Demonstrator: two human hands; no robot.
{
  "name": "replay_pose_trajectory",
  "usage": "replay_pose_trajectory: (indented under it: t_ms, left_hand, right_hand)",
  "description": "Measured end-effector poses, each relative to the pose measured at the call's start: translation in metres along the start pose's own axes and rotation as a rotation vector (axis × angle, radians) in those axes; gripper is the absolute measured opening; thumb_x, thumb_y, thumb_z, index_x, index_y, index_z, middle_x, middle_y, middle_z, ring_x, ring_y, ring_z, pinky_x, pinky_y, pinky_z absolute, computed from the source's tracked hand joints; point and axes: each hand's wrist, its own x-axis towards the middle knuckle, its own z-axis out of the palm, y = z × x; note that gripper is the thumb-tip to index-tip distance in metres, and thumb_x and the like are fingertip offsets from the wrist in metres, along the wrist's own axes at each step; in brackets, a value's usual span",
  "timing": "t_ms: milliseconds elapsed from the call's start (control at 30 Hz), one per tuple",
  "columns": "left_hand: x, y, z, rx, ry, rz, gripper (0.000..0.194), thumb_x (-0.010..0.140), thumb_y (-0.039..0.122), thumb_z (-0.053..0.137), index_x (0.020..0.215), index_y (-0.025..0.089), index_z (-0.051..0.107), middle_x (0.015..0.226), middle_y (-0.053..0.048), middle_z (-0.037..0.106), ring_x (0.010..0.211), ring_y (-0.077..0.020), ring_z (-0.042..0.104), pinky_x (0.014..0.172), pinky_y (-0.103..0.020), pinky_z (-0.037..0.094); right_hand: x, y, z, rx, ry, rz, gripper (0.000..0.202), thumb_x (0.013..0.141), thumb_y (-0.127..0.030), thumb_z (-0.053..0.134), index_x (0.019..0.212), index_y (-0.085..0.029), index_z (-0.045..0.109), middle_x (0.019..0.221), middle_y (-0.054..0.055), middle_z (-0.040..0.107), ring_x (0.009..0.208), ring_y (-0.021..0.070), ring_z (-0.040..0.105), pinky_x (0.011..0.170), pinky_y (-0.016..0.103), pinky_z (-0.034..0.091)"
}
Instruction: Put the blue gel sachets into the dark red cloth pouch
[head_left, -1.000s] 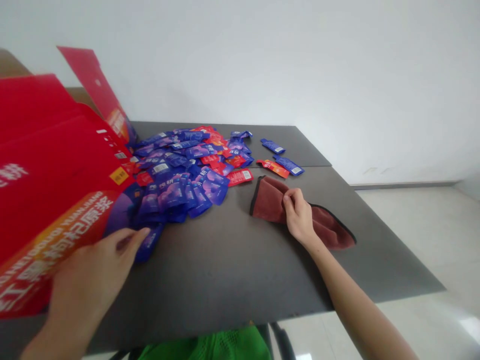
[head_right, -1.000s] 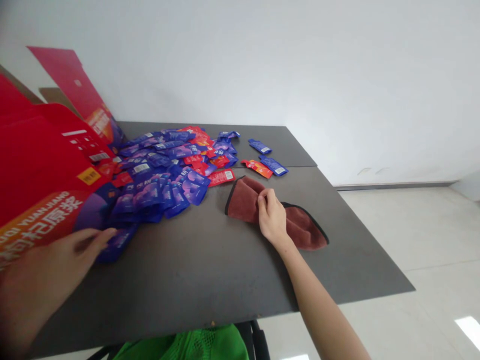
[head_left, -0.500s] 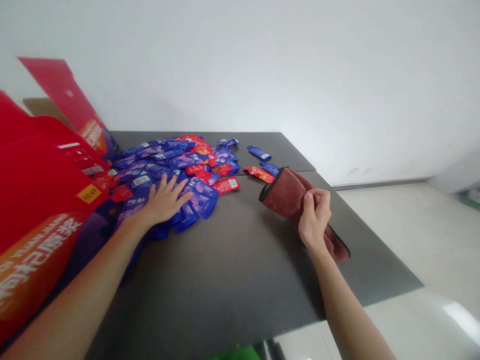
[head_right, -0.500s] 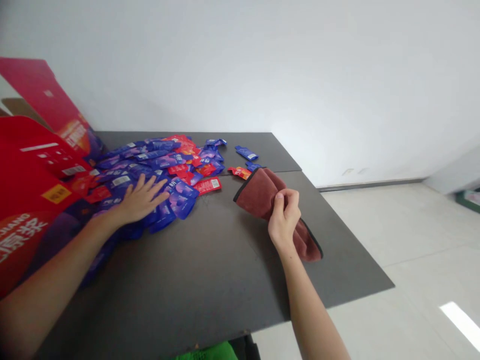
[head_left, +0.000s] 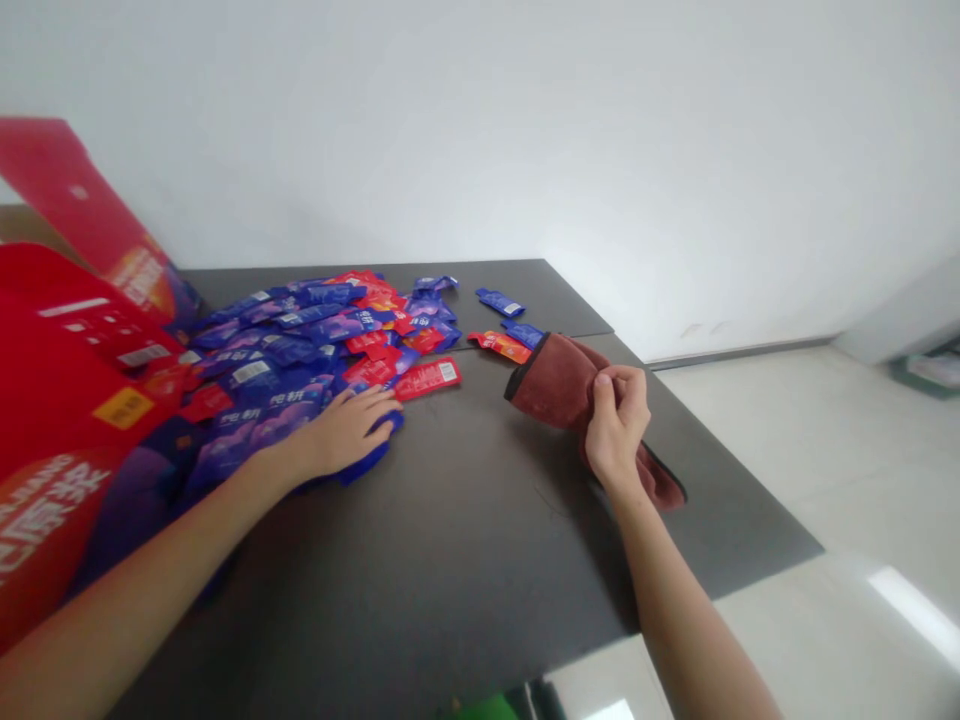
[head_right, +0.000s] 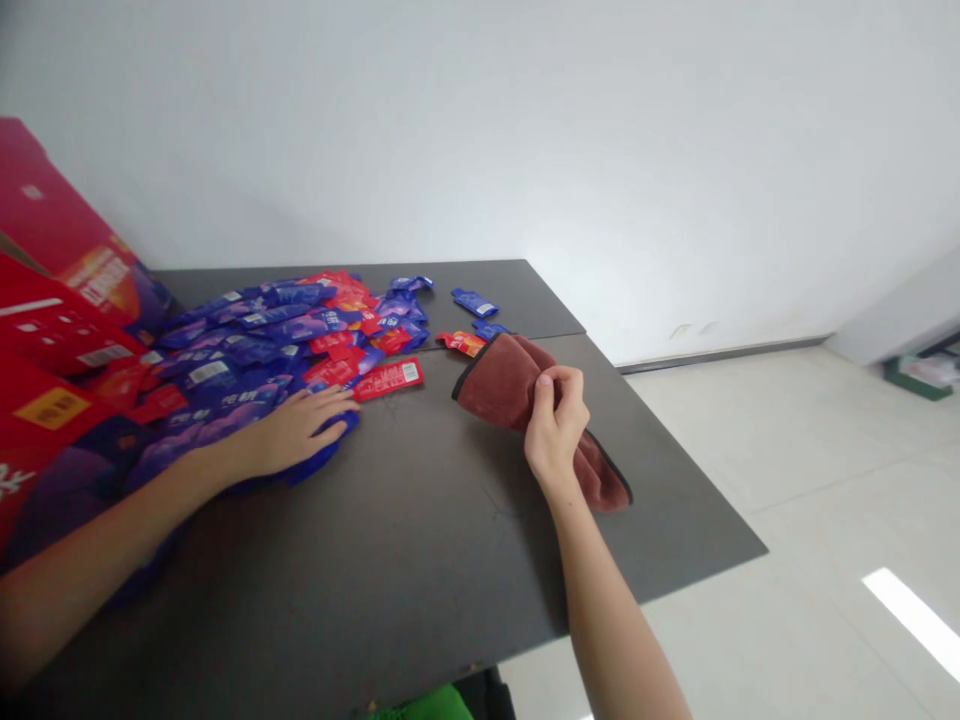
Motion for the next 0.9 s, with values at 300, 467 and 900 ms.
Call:
replay_pose_trajectory:
  t_ms: [300,467,900]
  left_hand:
    - [-0.050,-0.006,0.006,-0.035,-0.059,0.080,0.045,0.091,0.038,0.029,0.134,0.030,0.041,0.145,-0.001,0.035,0.135,-0.0208,0.027,0.110,-0.046,0.013]
    - [-0.035,-0.005,-0.025,0.008,0.024,0.030,0.046,0.094,0.041,0.026,0.129,0.021,0.047,0.137,-0.001,0.047,0.128,-0.0190,0.038,0.107,-0.038,0.024]
    - [0.138,0.025,-0.042,0.316,-0.046,-0.282,0.033,0.086,0.035,0.053,0.112,0.015,0.054,0.113,-0.009,0.057,0.098,-0.0208,0.057,0.082,-0.043,0.049]
  right_hand:
    - [-0.005,-0.004,-0.001,-0.063,-0.025,-0.078,0.014,0.088,-0.030,0.041,0.082,-0.020,0.049,0.071,-0.002,0.054,0.066,0.0122,0.050,0.067,0.024,0.037]
    - [0.000,-0.004,-0.006,-0.074,0.064,-0.067,0.013,0.088,-0.029,0.043,0.082,-0.019,0.050,0.071,-0.003,0.054,0.067,0.0115,0.050,0.067,0.023,0.036]
    - [0.005,0.002,-0.012,-0.121,0.142,0.003,0.015,0.087,-0.031,0.044,0.083,-0.019,0.051,0.073,-0.002,0.055,0.068,0.0124,0.051,0.068,0.024,0.037]
